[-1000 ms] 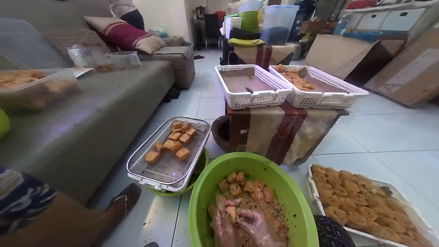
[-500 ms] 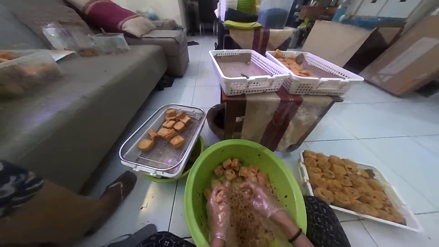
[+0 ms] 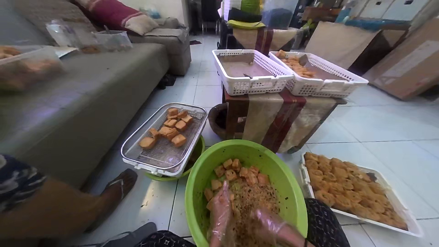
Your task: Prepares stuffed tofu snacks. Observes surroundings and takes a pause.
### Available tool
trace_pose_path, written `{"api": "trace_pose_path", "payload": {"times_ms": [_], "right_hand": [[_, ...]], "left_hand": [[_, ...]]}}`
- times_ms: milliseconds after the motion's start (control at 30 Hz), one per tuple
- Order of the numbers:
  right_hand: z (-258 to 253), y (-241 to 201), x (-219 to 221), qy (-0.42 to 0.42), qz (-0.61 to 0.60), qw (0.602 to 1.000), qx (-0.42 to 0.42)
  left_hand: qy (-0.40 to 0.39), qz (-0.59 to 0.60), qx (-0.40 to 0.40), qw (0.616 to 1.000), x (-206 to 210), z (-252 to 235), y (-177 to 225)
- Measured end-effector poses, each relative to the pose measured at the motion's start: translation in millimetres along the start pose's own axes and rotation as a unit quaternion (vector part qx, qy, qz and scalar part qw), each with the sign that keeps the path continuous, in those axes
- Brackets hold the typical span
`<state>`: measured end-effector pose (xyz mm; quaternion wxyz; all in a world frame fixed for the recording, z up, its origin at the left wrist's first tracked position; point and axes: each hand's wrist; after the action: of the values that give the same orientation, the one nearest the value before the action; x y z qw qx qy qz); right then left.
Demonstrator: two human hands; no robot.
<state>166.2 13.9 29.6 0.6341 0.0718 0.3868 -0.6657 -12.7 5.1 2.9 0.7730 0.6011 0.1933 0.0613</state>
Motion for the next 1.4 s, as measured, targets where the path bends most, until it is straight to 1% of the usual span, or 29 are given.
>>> {"api": "trace_pose_path", "payload": {"times_ms": [67,133,167,233,300,333,367,400,467,500,533,600,633,700,767,833,933,1067,1133,1200,1267,1333,1400], "right_hand": [[2,-1,-11,0.066,-0.122,0.988,-0.063],[12,-17,-21,0.137,-0.22,0.963,-0.071],[15,-26,-22,0.173,-0.237,0.954,-0.065],[15,-37,-16,0.217,-0.228,0.947,-0.061],[16,-46,-3,0.226,-0.234,0.945,-0.046],[18,-51,5,0.233,-0.261,0.936,-0.044],[19,-56,16,0.261,-0.289,0.92,-0.05],[18,-59,26,0.305,-0.295,0.904,-0.054],[9,-58,40,0.413,-0.245,0.876,-0.043],[4,-57,43,0.457,-0.216,0.862,-0.031],[-1,-57,41,0.483,-0.198,0.853,-0.022],[-3,-61,35,0.494,-0.186,0.849,-0.01],[-1,-65,33,0.485,-0.185,0.854,-0.006],[9,-73,32,0.444,-0.188,0.876,-0.003],[18,-79,33,0.39,-0.215,0.895,-0.019],[17,-78,33,0.352,-0.272,0.894,-0.049],[5,-73,22,0.334,-0.309,0.887,-0.08],[-7,-68,10,0.341,-0.285,0.894,-0.055],[-3,-68,6,0.351,-0.255,0.899,-0.058],[3,-69,7,0.377,-0.209,0.896,-0.107],[8,-71,13,0.376,-0.155,0.9,-0.159],[19,-81,21,0.385,-0.12,0.901,-0.158],[22,-84,29,0.397,-0.078,0.906,-0.121]], "left_hand": [[0.002,0.002,-0.003,1.0,0,0,-1],[-0.022,0.017,0.007,1.0,-1,1,-1],[-0.027,0.028,0.014,0.999,2,1,-1],[-0.024,0.048,0.022,0.998,5,4,0],[0.0,0.07,0.015,0.997,5,7,-1],[0.013,0.081,0.005,0.997,4,8,-1],[0.027,0.09,-0.005,0.996,4,7,-3],[0.04,0.101,-0.015,0.994,5,6,-4],[0.052,0.138,-0.025,0.989,9,8,-5],[0.054,0.157,-0.021,0.986,10,11,-5],[0.065,0.173,-0.013,0.983,10,13,-3],[0.084,0.202,0.022,0.975,10,16,0],[0.098,0.209,0.042,0.972,12,17,1],[0.124,0.2,0.089,0.968,16,18,1],[0.136,0.2,0.131,0.961,16,19,-1],[0.141,0.232,0.154,0.95,18,17,-6],[0.123,0.22,0.106,0.962,12,18,1],[0.086,0.15,0.036,0.984,5,17,10],[0.087,0.135,0.001,0.987,2,18,16],[0.091,0.136,-0.018,0.986,2,18,16],[0.09,0.15,-0.027,0.984,3,19,13],[0.092,0.171,-0.028,0.981,6,20,9],[0.106,0.192,-0.024,0.975,6,18,8]]}}
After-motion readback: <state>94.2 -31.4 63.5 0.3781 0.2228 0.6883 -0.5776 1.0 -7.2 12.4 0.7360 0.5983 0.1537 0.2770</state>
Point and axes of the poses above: each hand's wrist, its own z-axis away from the middle knuckle, its own x-axis out of the palm, y = z × x, and after that the axes turned 8 degrees about x, right-handed
